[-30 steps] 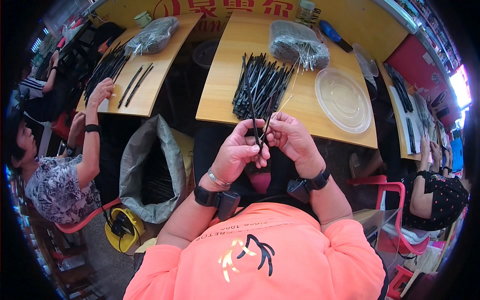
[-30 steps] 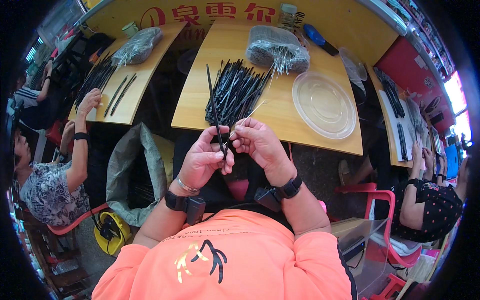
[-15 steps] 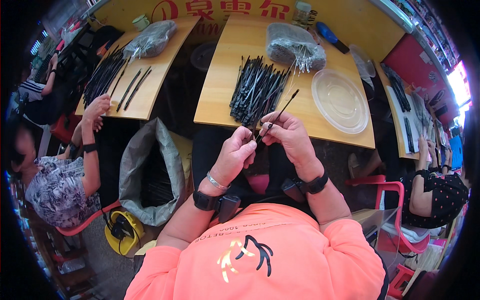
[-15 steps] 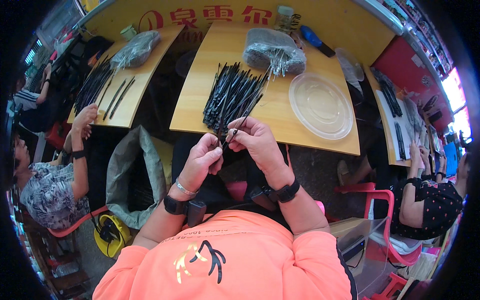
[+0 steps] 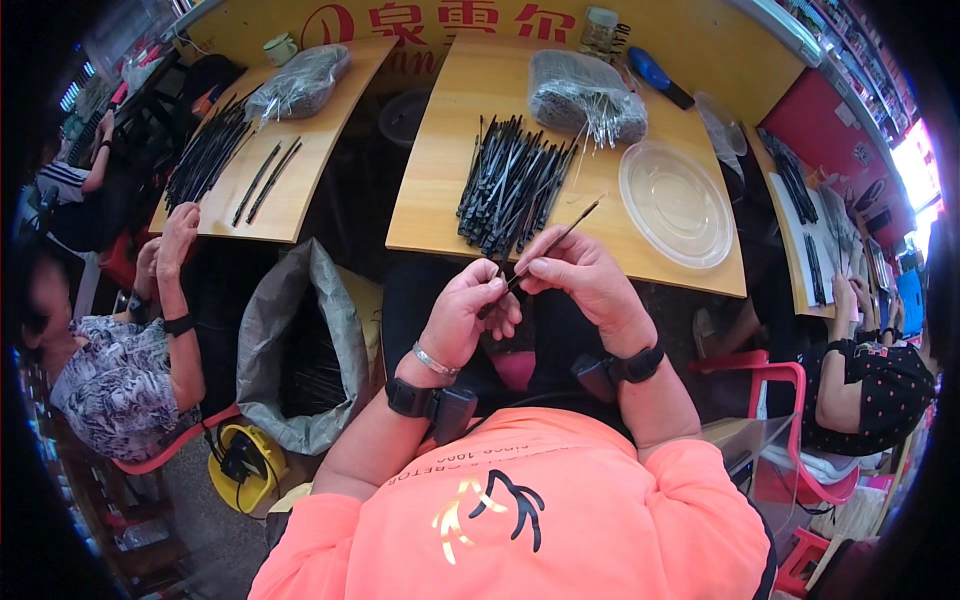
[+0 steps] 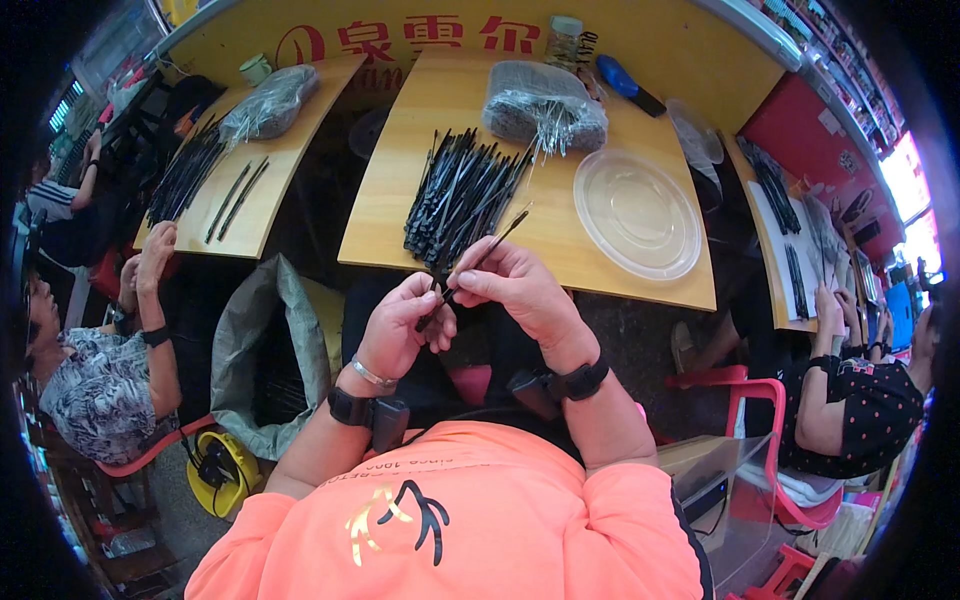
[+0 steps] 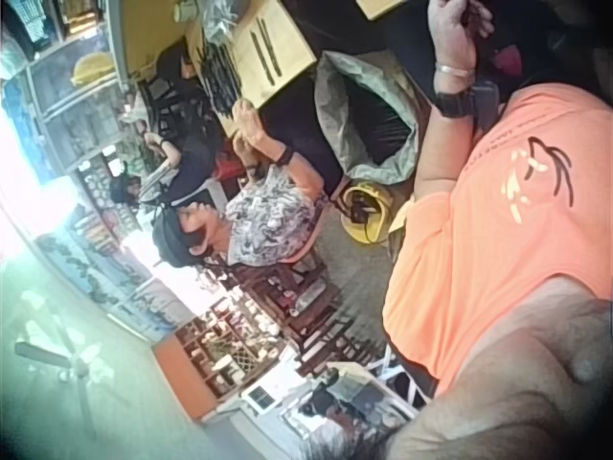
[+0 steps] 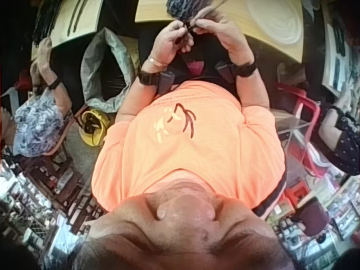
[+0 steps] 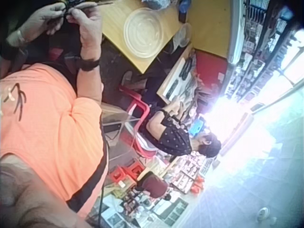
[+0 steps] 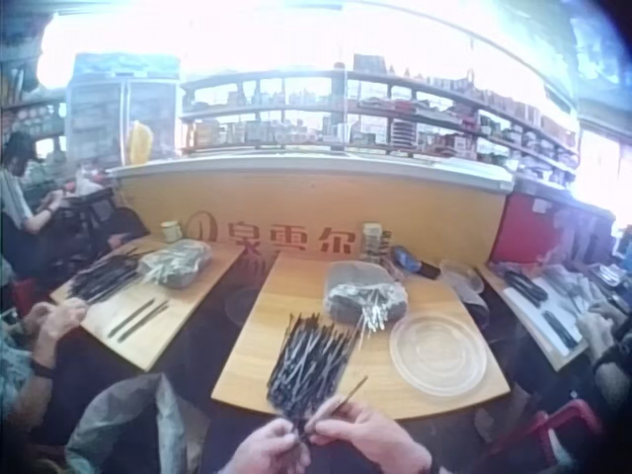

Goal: Sorting and bundling black plastic sticks into groups using rubber bands at a workshop table.

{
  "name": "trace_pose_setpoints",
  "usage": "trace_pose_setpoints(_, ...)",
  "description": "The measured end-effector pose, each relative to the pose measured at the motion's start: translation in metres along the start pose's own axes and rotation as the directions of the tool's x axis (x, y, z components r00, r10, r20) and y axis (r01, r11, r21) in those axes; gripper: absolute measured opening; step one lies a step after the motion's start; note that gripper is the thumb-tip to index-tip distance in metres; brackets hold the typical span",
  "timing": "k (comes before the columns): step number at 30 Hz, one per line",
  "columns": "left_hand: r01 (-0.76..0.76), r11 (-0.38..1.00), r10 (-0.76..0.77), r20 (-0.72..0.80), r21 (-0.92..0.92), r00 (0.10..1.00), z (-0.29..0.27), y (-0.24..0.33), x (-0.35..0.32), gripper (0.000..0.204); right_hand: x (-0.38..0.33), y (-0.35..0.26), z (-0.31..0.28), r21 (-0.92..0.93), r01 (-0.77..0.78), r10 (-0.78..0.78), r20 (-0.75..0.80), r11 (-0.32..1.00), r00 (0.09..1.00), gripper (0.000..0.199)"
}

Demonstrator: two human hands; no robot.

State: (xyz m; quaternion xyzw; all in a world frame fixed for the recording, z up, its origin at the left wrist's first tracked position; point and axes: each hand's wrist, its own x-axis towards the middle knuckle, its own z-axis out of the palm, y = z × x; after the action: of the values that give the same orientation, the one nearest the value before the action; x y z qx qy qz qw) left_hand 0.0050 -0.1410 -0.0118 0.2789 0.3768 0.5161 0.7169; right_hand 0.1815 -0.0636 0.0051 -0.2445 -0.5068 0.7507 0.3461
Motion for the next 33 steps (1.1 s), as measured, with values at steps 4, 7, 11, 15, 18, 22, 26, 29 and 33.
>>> trace_pose_setpoints(4,0.055,0.998,-0.053,0.088,-0.013,0.995,-0.005,-0.001,0.003,0.011,0.001,0.001,0.000,-0.024,-0.065,0.068,0.130,0.998,0.989,0.012)
trace_pose_setpoints(7,0.043,0.998,-0.037,0.119,-0.052,0.992,-0.009,-0.003,0.005,0.010,-0.001,-0.002,0.004,-0.023,-0.107,0.109,0.135,0.994,0.985,0.012)
trace_pose_setpoints(11,0.034,0.998,-0.029,0.085,-0.060,0.996,-0.011,-0.006,0.007,0.009,-0.002,-0.003,0.007,-0.025,-0.144,0.145,0.076,0.989,0.986,0.013)
trace_pose_setpoints(15,-0.008,1.000,0.008,-0.002,-0.002,1.000,-0.008,-0.005,0.005,0.007,-0.002,0.001,0.012,-0.070,-0.126,0.127,0.009,0.989,0.992,0.014)
trace_pose_setpoints(18,-0.016,0.999,0.016,-0.017,0.031,1.000,-0.009,-0.005,0.005,0.007,-0.001,0.003,0.015,-0.146,-0.104,0.096,-0.055,0.984,0.994,0.015)
trace_pose_setpoints(22,-0.034,0.998,0.037,-0.038,0.056,0.999,-0.007,-0.006,0.005,0.007,-0.001,0.004,0.019,-0.225,-0.084,0.062,-0.104,0.971,0.993,0.015)
trace_pose_setpoints(26,-0.057,0.996,0.061,-0.052,0.067,0.997,-0.007,-0.009,0.007,0.008,-0.001,0.005,0.020,-0.277,-0.075,0.040,-0.131,0.958,0.991,0.014)
trace_pose_setpoints(29,-0.094,0.983,0.108,-0.082,0.159,0.991,-0.002,-0.008,0.006,0.010,-0.002,0.007,0.021,-0.355,-0.070,0.017,-0.148,0.932,0.989,0.010)
trace_pose_setpoints(33,-0.165,0.942,0.203,-0.104,0.291,0.974,0.001,-0.010,0.006,0.012,-0.003,0.010,0.025,-0.429,-0.035,-0.040,-0.165,0.903,0.985,0.009)
